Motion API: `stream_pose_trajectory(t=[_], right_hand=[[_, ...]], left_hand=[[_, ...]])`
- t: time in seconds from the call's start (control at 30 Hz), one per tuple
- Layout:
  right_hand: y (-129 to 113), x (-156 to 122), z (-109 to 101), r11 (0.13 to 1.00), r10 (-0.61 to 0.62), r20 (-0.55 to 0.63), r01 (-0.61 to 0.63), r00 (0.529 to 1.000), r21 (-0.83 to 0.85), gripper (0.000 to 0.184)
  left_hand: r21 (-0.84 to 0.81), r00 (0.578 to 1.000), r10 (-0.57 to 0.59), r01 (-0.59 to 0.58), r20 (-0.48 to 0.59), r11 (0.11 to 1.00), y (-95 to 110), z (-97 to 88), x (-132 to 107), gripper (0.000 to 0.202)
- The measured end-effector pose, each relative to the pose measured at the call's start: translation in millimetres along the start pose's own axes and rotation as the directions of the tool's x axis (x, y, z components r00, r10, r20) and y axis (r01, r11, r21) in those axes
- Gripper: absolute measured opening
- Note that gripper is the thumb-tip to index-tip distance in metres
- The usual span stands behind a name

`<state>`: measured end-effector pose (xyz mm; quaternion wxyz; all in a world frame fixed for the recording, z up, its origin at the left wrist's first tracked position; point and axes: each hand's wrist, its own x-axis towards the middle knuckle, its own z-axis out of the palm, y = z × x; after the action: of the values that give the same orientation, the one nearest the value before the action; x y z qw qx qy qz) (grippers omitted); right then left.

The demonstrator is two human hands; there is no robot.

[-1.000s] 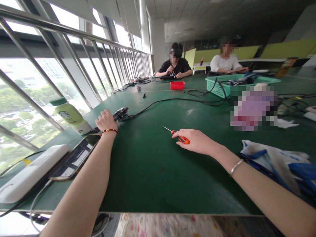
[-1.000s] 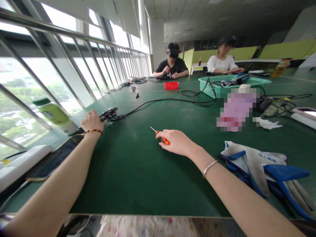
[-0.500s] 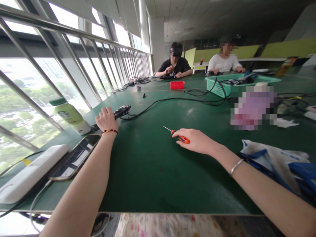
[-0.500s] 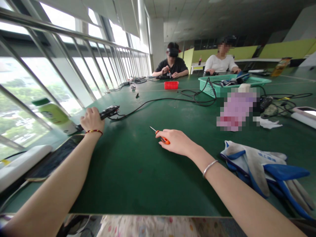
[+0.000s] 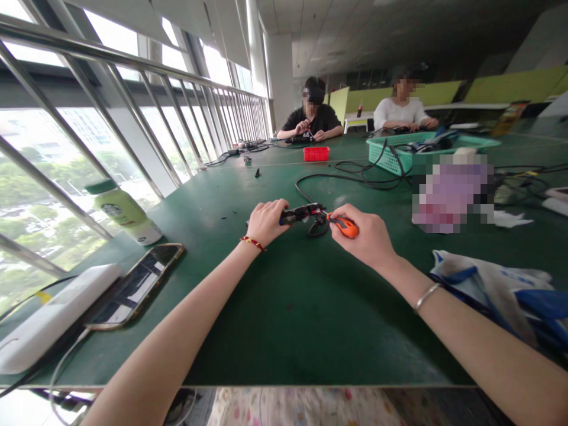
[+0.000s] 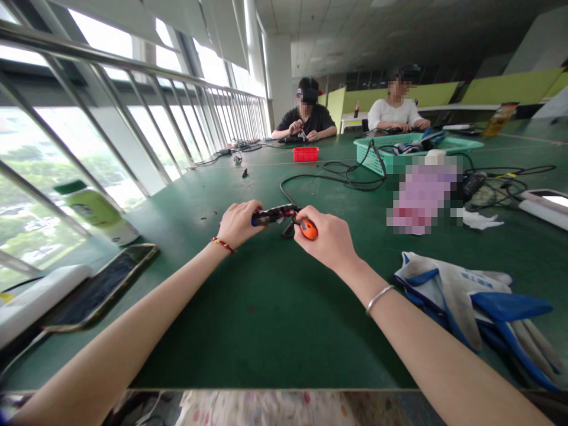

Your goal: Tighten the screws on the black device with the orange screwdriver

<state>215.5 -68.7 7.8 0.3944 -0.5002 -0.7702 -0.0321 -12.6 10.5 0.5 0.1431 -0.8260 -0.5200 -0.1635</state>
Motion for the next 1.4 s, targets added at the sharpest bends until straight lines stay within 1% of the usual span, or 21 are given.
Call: stream_pose_trajectory(t=[0.07, 0.1, 0.17, 0.2, 0.27, 0.37, 0.47, 0.53, 0.63, 0.67, 0.73, 0.77, 0.8, 0.83, 0.97, 1.07, 1.13, 1.23, 1.3, 1.37, 1.4], right_hand=[[2.9, 1.1, -4.9, 1.000, 0.028, -0.094, -0.029, 0.995, -0.009, 0.016], [4.5, 1.9, -7.2, 0.999, 0.047, -0.124, -0.050, 0.991, -0.019, 0.016], [7.8, 3.8, -9.9, 0.996, 0.084, -0.135, -0.089, 0.987, -0.032, 0.016], [9.5, 4.6, -10.1, 0.994, 0.097, -0.118, -0.101, 0.988, -0.036, 0.016], [12.3, 5.6, -7.9, 0.993, 0.109, -0.055, -0.111, 0.993, -0.045, 0.016], [14.6, 5.7, -1.5, 0.992, 0.104, 0.061, -0.100, 0.993, -0.073, 0.017], [13.7, 4.9, 2.6, 0.995, 0.087, 0.145, -0.077, 0.986, -0.070, 0.017], [11.7, 4.4, 2.8, 0.996, 0.071, 0.168, -0.063, 0.983, -0.057, 0.017], [9.0, 3.9, 1.2, 0.998, 0.032, 0.180, -0.023, 0.983, -0.054, 0.016], [8.5, 3.8, 0.9, 0.998, 0.019, 0.181, -0.009, 0.983, -0.055, 0.016], [8.1, 3.5, 0.7, 0.998, 0.003, 0.190, 0.009, 0.982, -0.059, 0.016], [8.1, 3.4, 0.8, 0.998, 0.005, 0.194, 0.008, 0.981, -0.064, 0.016], [8.3, 3.3, 1.0, 0.997, 0.011, 0.200, 0.004, 0.980, -0.071, 0.016], [8.5, 3.3, 1.3, 0.997, 0.018, 0.206, -0.002, 0.978, -0.076, 0.016], [8.7, 3.4, 1.7, 0.996, 0.035, 0.228, -0.016, 0.973, -0.086, 0.016], [8.4, 3.7, 1.4, 0.996, 0.038, 0.243, -0.018, 0.969, -0.083, 0.017], [8.2, 3.9, 1.1, 0.996, 0.039, 0.245, -0.019, 0.969, -0.084, 0.017], [8.4, 4.0, 0.8, 0.996, 0.042, 0.250, -0.022, 0.967, -0.082, 0.017], [8.8, 4.1, 0.9, 0.996, 0.048, 0.260, -0.029, 0.964, -0.080, 0.017], [9.4, 4.1, 1.2, 0.996, 0.051, 0.268, -0.030, 0.962, -0.081, 0.018], [9.6, 4.2, 1.4, 0.996, 0.049, 0.271, -0.028, 0.961, -0.082, 0.019]], left_hand=[[-0.044, 0.994, 0.107, -0.106, 0.012, 0.993, 14.6, 7.6, 4.5, 0.032], [-0.057, 0.990, 0.144, -0.143, 0.008, 0.988, 19.4, 10.9, 5.8, 0.030], [-0.061, 0.983, 0.180, -0.181, -0.024, 0.982, 23.9, 16.7, 6.5, 0.029], [-0.053, 0.985, 0.167, -0.169, -0.051, 0.984, 24.2, 18.9, 6.0, 0.031], [-0.024, 0.989, 0.106, -0.109, -0.103, 0.994, 21.7, 22.1, 4.6, 0.034], [0.009, 0.992, 0.019, -0.018, -0.123, 1.000, 11.7, 23.0, 3.1, 0.032], [0.013, 0.991, -0.087, 0.088, -0.107, 0.996, -9.3, 20.0, 1.5, 0.032], [0.019, 0.977, -0.185, 0.188, -0.101, 0.982, -31.3, 17.1, -2.0, 0.034], [0.065, 0.932, -0.357, 0.361, -0.063, 0.930, -71.9, 14.6, -12.2, 0.044], [0.086, 0.918, -0.395, 0.397, -0.032, 0.914, -85.0, 14.9, -15.9, 0.046], [0.105, 0.892, -0.448, 0.441, 0.065, 0.892, -106.2, 16.9, -22.0, 0.050], [0.103, 0.875, -0.471, 0.461, 0.111, 0.881, -113.6, 18.5, -23.8, 0.051], [0.104, 0.859, -0.495, 0.485, 0.132, 0.869, -118.5, 20.2, -24.7, 0.051], [0.104, 0.858, -0.487, 0.476, 0.160, 0.873, -121.3, 21.9, -24.6, 0.052], [0.122, 0.881, -0.414, 0.396, 0.227, 0.910, -120.2, 25.8, -20.9, 0.053], [0.141, 0.877, -0.434, 0.412, 0.208, 0.900, -116.5, 23.0, -20.3, 0.050], [0.173, 0.865, -0.464, 0.436, 0.191, 0.883, -114.2, 17.3, -22.0, 0.047], [0.279, 0.825, -0.523, 0.462, 0.214, 0.842, -109.9, 3.5, -25.7, 0.047], [0.370, 0.776, -0.578, 0.475, 0.253, 0.799, -106.0, -6.5, -27.2, 0.045], [0.450, 0.726, -0.639, 0.497, 0.254, 0.742, -100.3, -14.3, -26.9, 0.043], [0.476, 0.708, -0.663, 0.508, 0.243, 0.718, -96.5, -16.8, -25.9, 0.043]])
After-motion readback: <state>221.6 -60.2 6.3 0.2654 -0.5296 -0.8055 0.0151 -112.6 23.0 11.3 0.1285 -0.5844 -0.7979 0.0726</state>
